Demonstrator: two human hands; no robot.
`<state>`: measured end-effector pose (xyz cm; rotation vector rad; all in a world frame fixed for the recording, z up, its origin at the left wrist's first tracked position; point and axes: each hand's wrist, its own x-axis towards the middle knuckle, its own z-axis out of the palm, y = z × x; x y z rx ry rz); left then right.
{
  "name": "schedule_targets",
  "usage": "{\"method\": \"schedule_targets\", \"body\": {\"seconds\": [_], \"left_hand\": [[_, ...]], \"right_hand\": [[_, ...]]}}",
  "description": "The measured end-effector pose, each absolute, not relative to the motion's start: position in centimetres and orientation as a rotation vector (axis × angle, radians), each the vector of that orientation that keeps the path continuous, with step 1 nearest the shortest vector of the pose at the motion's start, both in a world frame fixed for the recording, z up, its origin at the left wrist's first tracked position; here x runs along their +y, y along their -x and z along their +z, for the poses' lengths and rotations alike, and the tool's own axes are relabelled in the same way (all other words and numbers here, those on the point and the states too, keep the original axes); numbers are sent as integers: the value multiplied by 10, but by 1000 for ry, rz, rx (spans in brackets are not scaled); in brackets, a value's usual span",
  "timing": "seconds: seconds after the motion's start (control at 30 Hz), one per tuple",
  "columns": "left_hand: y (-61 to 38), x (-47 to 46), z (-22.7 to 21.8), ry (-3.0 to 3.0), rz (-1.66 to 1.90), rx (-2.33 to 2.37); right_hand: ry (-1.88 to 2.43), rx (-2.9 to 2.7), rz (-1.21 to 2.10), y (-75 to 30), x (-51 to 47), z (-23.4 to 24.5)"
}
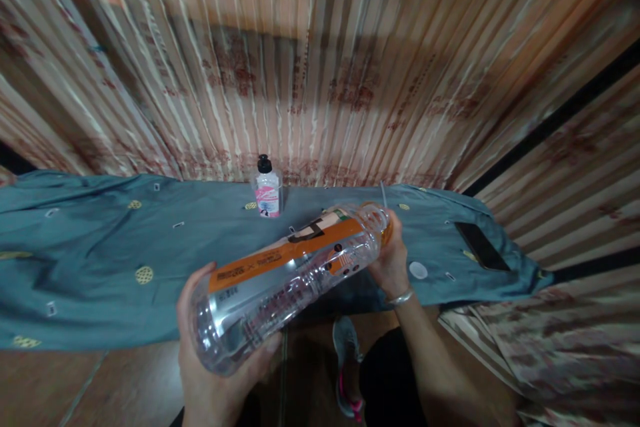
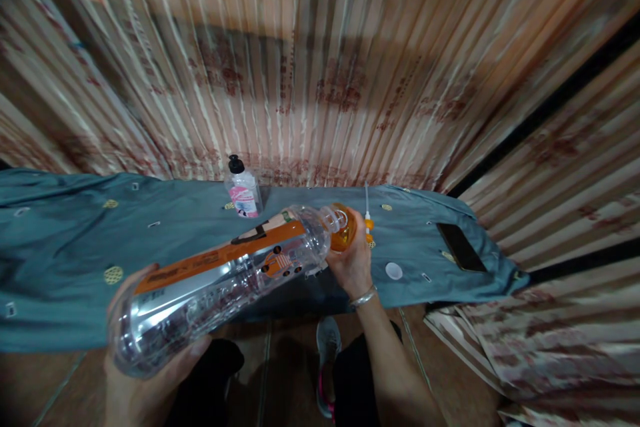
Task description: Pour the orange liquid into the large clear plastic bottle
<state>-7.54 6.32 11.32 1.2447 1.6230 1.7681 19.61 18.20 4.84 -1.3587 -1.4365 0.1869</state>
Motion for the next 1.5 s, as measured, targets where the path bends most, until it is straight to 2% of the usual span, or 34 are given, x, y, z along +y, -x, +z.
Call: {"method": "schedule_targets", "body": {"seconds": [1.5], "left_hand": [[74,61,121,-1254,1759,1682]], "right_hand": [[1413,-1381,159,-193,181,57]]}}
